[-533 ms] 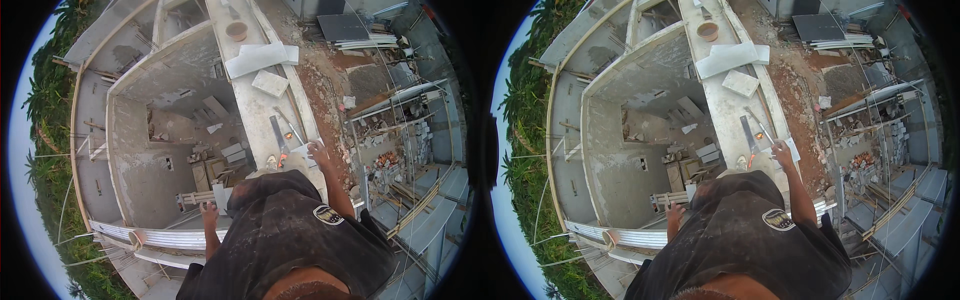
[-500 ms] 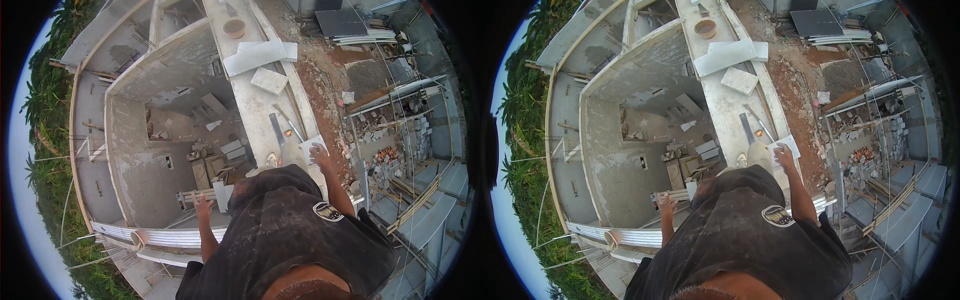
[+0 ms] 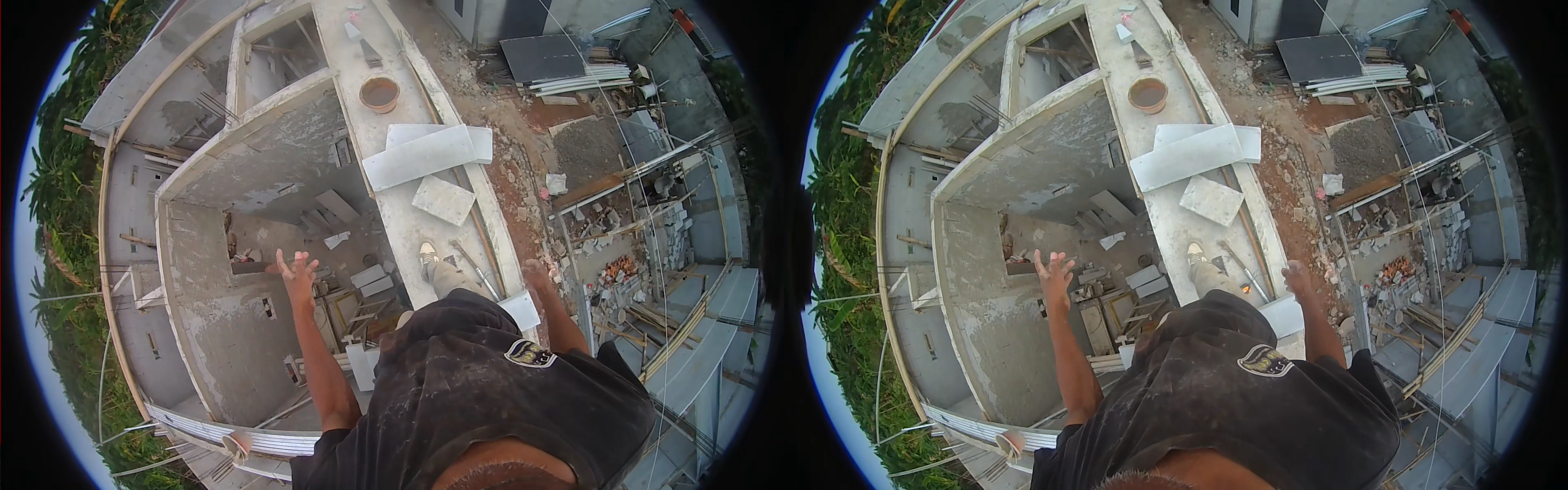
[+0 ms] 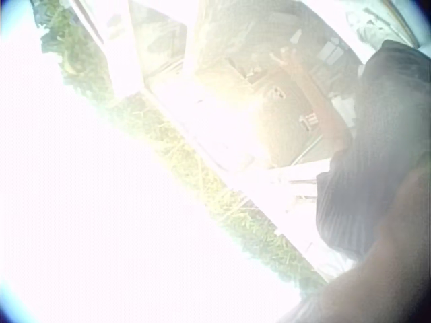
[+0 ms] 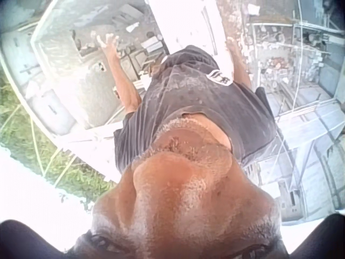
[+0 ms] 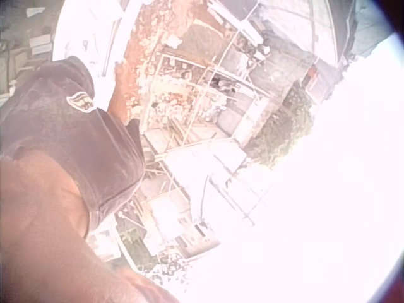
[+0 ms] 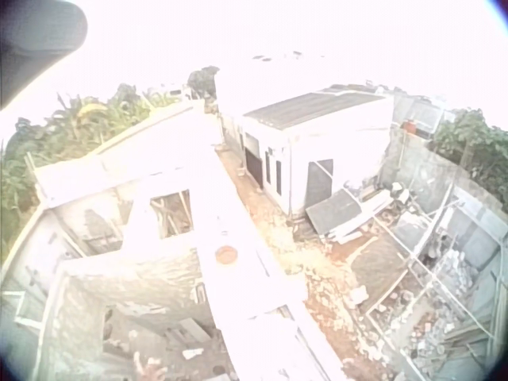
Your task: Applying mortar with a trowel and laying aerated concrete blocks on a wall structure at a construction site.
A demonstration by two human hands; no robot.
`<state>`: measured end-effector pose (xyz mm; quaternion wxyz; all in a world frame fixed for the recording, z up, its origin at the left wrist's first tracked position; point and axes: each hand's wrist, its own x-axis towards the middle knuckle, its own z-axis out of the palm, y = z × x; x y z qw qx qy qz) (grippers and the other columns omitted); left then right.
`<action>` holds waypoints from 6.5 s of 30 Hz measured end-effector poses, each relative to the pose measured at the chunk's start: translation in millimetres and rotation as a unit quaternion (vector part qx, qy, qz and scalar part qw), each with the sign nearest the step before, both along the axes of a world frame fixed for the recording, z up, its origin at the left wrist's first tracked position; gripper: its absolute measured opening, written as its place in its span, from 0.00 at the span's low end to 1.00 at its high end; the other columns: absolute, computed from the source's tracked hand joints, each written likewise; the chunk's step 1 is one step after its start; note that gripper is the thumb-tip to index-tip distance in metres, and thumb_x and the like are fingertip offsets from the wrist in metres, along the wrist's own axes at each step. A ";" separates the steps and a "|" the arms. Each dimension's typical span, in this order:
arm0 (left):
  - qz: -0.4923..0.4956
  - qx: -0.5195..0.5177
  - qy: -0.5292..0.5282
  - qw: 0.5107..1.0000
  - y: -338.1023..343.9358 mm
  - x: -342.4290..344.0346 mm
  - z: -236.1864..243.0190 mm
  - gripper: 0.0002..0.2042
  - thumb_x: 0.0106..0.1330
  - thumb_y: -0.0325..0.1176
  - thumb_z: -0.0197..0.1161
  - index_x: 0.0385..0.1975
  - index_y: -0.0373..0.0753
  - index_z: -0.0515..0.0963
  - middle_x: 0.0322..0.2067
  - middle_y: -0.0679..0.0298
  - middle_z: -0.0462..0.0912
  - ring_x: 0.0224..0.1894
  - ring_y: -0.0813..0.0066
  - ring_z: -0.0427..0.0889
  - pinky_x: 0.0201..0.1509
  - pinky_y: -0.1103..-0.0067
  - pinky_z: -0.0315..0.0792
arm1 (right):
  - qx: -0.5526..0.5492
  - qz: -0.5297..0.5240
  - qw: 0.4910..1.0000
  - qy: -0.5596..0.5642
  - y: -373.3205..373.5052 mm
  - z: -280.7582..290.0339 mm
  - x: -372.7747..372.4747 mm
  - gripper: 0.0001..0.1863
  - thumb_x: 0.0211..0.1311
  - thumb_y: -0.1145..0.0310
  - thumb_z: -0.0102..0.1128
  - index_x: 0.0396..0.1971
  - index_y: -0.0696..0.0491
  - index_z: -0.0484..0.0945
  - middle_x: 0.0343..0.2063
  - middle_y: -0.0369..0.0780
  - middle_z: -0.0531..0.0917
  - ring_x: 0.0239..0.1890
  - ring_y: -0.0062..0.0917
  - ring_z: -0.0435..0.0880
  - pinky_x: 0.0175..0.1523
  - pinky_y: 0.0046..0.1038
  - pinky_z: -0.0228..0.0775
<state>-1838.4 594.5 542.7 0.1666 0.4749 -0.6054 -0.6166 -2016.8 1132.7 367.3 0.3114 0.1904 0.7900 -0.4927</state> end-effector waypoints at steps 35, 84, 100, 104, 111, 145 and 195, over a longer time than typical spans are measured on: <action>0.105 -0.212 0.184 0.954 -414.7 -420.5 194.1 0.39 0.68 0.45 0.60 0.70 0.43 0.42 0.54 0.52 0.75 0.53 0.62 0.78 0.59 0.67 0.69 | -0.062 -0.047 0.997 -0.009 -274.1 -131.6 -300.2 0.18 0.63 0.61 0.59 0.47 0.57 0.77 0.36 0.41 0.81 0.35 0.27 0.78 0.38 0.28 0.72; -0.116 0.003 0.118 0.986 -871.0 -1400.3 53.0 0.46 0.64 0.46 0.63 0.72 0.43 0.36 0.48 0.60 0.78 0.43 0.71 0.81 0.52 0.70 0.71 | 0.228 0.342 0.908 0.078 -702.3 -75.0 -1132.1 0.15 0.49 0.64 0.60 0.34 0.59 0.81 0.32 0.53 0.83 0.39 0.49 0.82 0.43 0.44 0.73; 0.262 0.184 -0.281 0.905 -983.1 -1441.5 -164.2 0.37 0.61 0.36 0.60 0.70 0.46 0.50 0.36 0.58 0.76 0.30 0.68 0.77 0.32 0.61 0.71 | 0.182 0.476 0.793 0.334 -1194.0 52.9 -1839.1 0.27 0.58 0.62 0.62 0.54 0.59 0.70 0.53 0.55 0.73 0.57 0.48 0.72 0.60 0.39 0.64; 0.387 0.331 -0.318 0.800 -863.8 -1416.6 -167.8 0.34 0.61 0.35 0.61 0.66 0.56 0.52 0.48 0.52 0.75 0.40 0.48 0.80 0.46 0.43 0.65 | -0.023 0.421 0.799 0.429 -1385.7 128.5 -1945.0 0.23 0.60 0.63 0.61 0.53 0.55 0.72 0.50 0.49 0.77 0.47 0.39 0.79 0.52 0.34 0.70; 0.316 0.407 -0.324 0.793 -932.0 -1583.1 -190.9 0.32 0.62 0.33 0.60 0.66 0.44 0.55 0.46 0.51 0.76 0.40 0.53 0.82 0.38 0.57 0.72 | -0.125 0.536 0.789 0.273 -1583.4 87.6 -2018.6 0.24 0.60 0.63 0.63 0.55 0.55 0.71 0.51 0.48 0.76 0.39 0.31 0.80 0.48 0.31 0.72; 0.847 0.322 -0.066 0.419 -1122.2 -2175.1 -177.7 0.39 0.62 0.35 0.61 0.69 0.56 0.44 0.46 0.56 0.75 0.39 0.60 0.79 0.46 0.50 0.69 | 0.093 0.749 0.646 0.113 -2204.5 -98.1 -2582.5 0.25 0.54 0.70 0.62 0.53 0.58 0.71 0.44 0.46 0.78 0.40 0.32 0.80 0.35 0.30 0.76; 0.659 0.401 -0.034 0.635 -1467.7 -2423.3 -301.4 0.45 0.45 0.44 0.78 0.57 0.36 0.54 0.59 0.41 0.58 0.62 0.46 0.60 0.65 0.59 0.56 | -0.191 0.854 0.123 0.469 -2467.5 -501.9 -2118.5 0.41 0.40 0.63 0.73 0.56 0.58 0.63 0.54 0.50 0.68 0.60 0.46 0.64 0.63 0.47 0.57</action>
